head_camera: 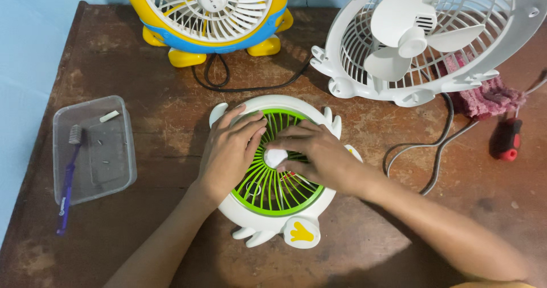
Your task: The person uses a screwdriver to remove screws from the front grille of a small white electric fan, then separates the grille from the fan body. They remove the central cap and lift off the green inner grille, then wipe the inner grille with a red cloth. The fan remains disassembled on the table.
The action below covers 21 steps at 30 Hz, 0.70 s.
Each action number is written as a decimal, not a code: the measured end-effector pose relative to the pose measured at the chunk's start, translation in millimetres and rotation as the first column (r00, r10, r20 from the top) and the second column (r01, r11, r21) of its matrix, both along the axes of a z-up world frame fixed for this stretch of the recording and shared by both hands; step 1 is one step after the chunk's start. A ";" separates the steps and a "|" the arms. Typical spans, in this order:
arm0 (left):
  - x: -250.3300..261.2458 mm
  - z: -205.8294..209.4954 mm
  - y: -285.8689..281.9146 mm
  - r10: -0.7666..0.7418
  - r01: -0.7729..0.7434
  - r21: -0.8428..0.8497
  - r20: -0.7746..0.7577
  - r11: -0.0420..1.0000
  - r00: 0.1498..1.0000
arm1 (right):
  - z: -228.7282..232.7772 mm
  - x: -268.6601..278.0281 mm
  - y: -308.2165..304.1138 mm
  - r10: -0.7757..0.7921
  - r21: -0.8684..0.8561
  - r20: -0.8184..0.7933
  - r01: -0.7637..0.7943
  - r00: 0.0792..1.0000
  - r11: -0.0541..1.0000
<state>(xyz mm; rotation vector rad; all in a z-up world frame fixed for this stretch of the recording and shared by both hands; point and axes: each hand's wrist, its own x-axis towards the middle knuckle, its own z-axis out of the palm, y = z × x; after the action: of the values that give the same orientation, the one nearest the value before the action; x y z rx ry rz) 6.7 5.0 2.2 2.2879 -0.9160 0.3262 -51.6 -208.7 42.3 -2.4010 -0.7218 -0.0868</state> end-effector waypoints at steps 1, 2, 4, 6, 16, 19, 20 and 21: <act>-0.6 -0.1 0.5 -0.005 0.005 -0.001 -0.007 1.000 1.000 | 1.6 0.7 -2.9 0.088 0.023 0.061 -0.090 0.994 0.996; 0.0 0.5 1.4 -0.012 0.012 -0.002 -0.012 1.000 1.000 | 2.2 -0.7 -3.8 0.082 0.052 0.071 -0.086 0.994 0.995; 1.3 2.0 1.6 -0.013 0.013 -0.004 -0.004 1.000 1.000 | 3.3 -1.1 -5.1 0.074 0.109 0.096 -0.084 0.993 0.990; 0.7 2.2 1.3 -0.006 0.006 -0.007 0.012 1.000 1.000 | -1.7 -2.5 3.4 -0.157 -0.035 -0.070 0.155 0.985 0.987; 2.2 -2.1 0.9 -0.011 0.011 0.008 0.031 1.000 0.999 | 4.9 7.5 -15.5 -0.027 0.015 -0.149 0.030 0.988 0.999; 3.0 -2.9 -0.6 -0.001 0.001 -0.003 0.021 1.000 1.000 | -3.6 2.5 -0.2 -0.145 -0.109 0.112 0.158 0.983 0.981; 1.9 -3.9 -0.6 0.001 -0.001 -0.008 0.013 1.000 1.000 | -5.5 2.0 0.3 -0.126 -0.133 0.127 0.142 0.984 0.981; 0.5 -4.8 -0.4 0.003 -0.003 -0.013 0.005 1.000 1.000 | -7.6 0.7 0.9 -0.105 -0.157 0.142 0.127 0.984 0.979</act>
<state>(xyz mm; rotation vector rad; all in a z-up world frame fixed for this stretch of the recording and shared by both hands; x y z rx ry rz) 7.2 4.6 -2.6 2.2776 -0.9105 0.3379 -51.0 -207.9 34.7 -2.6156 -0.6704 -0.2466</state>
